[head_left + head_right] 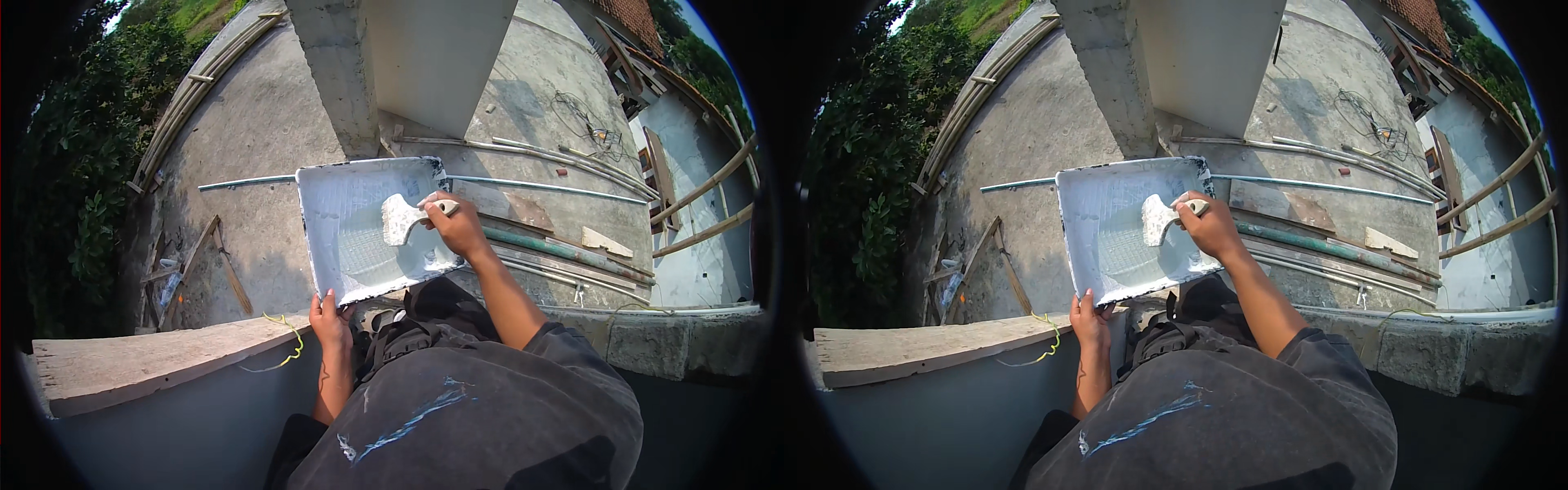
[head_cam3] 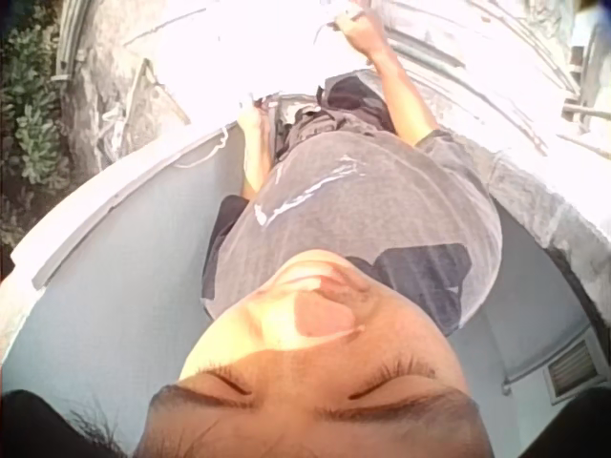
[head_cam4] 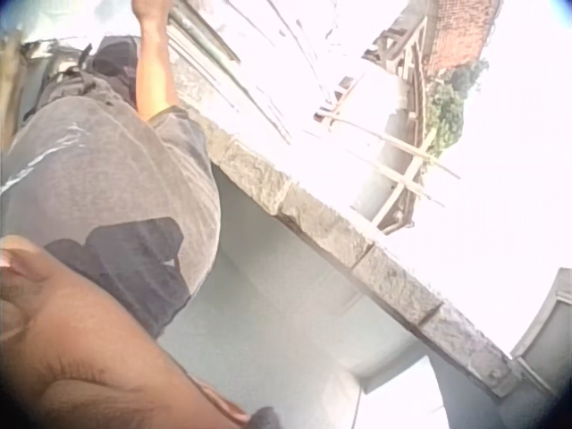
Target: The person carries a paint tray and trowel, then pours white paint from a bucket into the tray. They scrape the bucket with the trowel to transfer remaining paint, place the bucket down, and spread the paint evenly in the tray before walking away.
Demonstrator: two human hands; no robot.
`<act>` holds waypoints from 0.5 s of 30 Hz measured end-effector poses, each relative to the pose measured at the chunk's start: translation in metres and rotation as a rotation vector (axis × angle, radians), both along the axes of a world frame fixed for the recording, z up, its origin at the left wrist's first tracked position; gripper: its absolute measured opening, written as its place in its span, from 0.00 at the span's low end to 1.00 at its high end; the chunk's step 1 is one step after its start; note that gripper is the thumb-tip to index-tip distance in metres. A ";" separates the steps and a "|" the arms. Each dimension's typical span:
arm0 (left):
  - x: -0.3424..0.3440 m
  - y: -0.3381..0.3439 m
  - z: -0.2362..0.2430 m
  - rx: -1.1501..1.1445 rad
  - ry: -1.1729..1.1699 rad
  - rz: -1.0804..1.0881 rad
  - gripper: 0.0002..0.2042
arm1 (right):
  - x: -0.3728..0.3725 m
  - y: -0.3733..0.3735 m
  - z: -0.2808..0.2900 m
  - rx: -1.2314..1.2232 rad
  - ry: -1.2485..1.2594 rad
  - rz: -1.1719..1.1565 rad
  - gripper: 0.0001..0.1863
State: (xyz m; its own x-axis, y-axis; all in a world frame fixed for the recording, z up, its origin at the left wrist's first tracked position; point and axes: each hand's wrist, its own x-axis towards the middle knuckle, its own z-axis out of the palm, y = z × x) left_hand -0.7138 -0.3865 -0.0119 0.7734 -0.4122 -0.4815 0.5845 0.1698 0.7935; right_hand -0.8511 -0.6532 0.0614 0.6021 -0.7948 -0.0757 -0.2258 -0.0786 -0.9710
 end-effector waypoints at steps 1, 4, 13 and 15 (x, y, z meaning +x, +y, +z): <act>0.003 -0.006 0.003 -0.003 0.005 0.013 0.09 | 0.014 -0.003 -0.007 0.038 -0.038 0.046 0.11; 0.015 -0.019 -0.001 -0.013 -0.001 0.051 0.10 | 0.061 -0.008 -0.001 0.150 -0.139 0.176 0.12; 0.042 -0.070 -0.011 -0.035 -0.013 0.251 0.14 | 0.111 -0.139 -0.035 0.020 0.091 0.166 0.12; 0.049 -0.086 -0.010 -0.033 -0.017 0.320 0.14 | 0.120 -0.167 -0.033 -0.090 0.154 0.136 0.11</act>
